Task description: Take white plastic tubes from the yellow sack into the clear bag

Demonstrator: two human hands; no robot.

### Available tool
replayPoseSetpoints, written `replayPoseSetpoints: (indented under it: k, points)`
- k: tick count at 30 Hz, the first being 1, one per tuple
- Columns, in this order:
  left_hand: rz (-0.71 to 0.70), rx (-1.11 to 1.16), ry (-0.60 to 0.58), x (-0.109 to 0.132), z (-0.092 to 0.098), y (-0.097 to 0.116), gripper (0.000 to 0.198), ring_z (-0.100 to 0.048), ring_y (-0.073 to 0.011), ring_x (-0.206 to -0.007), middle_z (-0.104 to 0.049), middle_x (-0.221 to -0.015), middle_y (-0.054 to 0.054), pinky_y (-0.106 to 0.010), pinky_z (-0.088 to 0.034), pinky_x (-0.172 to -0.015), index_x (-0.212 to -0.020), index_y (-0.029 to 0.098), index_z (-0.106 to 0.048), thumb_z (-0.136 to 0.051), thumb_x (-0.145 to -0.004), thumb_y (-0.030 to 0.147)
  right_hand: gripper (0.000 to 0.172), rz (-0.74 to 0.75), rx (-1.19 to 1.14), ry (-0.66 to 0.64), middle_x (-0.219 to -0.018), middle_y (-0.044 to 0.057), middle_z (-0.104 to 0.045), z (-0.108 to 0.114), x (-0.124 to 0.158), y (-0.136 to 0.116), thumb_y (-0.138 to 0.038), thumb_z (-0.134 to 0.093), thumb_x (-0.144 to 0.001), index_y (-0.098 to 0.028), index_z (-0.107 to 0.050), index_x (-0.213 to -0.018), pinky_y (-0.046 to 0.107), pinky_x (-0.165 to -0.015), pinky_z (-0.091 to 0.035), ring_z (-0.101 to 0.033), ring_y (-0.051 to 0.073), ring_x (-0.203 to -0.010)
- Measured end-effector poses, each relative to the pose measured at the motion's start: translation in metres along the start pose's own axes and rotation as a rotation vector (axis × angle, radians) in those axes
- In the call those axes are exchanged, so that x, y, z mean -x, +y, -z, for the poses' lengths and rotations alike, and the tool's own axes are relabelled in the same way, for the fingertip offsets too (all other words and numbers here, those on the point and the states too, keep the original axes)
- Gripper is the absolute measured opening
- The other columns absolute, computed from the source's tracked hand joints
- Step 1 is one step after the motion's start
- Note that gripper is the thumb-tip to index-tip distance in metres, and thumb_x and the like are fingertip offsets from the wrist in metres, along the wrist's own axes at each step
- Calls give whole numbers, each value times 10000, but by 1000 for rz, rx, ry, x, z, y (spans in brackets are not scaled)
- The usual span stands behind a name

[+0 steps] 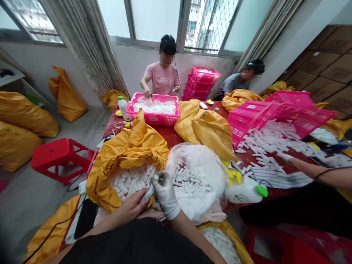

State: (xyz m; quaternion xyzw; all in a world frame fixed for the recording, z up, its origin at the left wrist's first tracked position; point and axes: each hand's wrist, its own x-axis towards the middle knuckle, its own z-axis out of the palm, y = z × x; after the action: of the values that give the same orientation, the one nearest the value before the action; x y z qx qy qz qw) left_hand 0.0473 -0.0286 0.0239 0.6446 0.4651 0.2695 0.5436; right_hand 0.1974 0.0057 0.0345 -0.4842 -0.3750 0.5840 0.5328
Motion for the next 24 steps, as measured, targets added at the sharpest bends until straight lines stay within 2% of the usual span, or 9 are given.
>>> replayPoseSetpoints:
  k: [2, 4, 7, 11, 16, 19, 21, 23, 24]
  points:
    - [54, 193, -64, -2, -3, 0, 453, -547, -145, -671, -602, -823, -24, -250, -458, -638, -1014, 196, -550, -429, -855, 603, 178, 62, -15, -64, -701, -26, -580, -3, 11, 2, -338, -701, -715, -216, -601, -797, 224, -646, -493, -561, 105, -645]
    - [126, 378, -136, -4, -7, -1, 514, -419, -89, -480, -505, -672, 36, -212, -367, -472, -966, 187, -524, -397, -833, 667, 161, 93, -34, -98, -860, 12, -623, 1, 20, 4, -340, -705, -712, -211, -618, -751, 241, -736, -499, -595, 130, -792]
    - [131, 399, -161, -6, -10, 1, 508, -421, -91, -498, -486, -650, 43, -212, -356, -487, -975, 180, -536, -418, -836, 654, 181, 104, -74, 3, -999, 28, -619, 10, 27, 6, -350, -706, -718, -223, -641, -830, 228, -601, -492, -581, 107, -691]
    - [78, 263, -59, -6, -11, 6, 442, -505, -136, -656, -559, -728, 6, -233, -418, -609, -957, 185, -575, -474, -839, 599, 231, 44, -14, 2, -819, -4, -628, 15, 26, 4, -347, -720, -701, -215, -645, -875, 198, -423, -394, -454, 50, -453]
    - [158, 355, -163, -4, -17, 3, 438, -389, -98, -444, -478, -581, 43, -231, -359, -470, -870, 191, -528, -329, -895, 581, 350, -185, -78, -48, -569, -79, -542, 15, 22, 2, -402, -754, -632, -195, -621, -880, 167, -347, -304, -383, 34, -365]
    - [93, 153, -98, -6, -19, 3, 377, -531, -140, -606, -589, -710, -15, -253, -455, -612, -860, 187, -555, -352, -909, 500, 367, -224, -76, -11, -543, -82, -543, 17, 22, 4, -428, -757, -615, -186, -612, -849, 169, -331, -293, -370, 34, -346]
    - [20, -39, -36, -10, -20, 4, 314, -591, -192, -823, -648, -877, -63, -291, -475, -782, -935, 181, -581, -391, -901, 428, 345, -196, -29, 53, -605, -46, -608, 16, 23, 8, -434, -746, -624, -182, -630, -830, 193, -404, -397, -474, 64, -421]
    - [-1, -154, -24, -14, -22, 5, 286, -596, -222, -943, -659, -985, -96, -323, -459, -880, -1009, 170, -583, -411, -886, 362, 323, -119, 45, 105, -767, 13, -689, 13, 24, 16, -429, -724, -647, -182, -664, -846, 258, -637, -521, -619, 128, -647]
    - [9, -176, -22, -16, -24, 4, 284, -598, -226, -963, -661, -1005, -107, -329, -456, -899, -1032, 162, -581, -411, -879, 331, 317, -83, 89, 93, -856, 38, -706, 12, 25, 20, -424, -704, -668, -182, -678, -871, 297, -779, -522, -648, 161, -787]
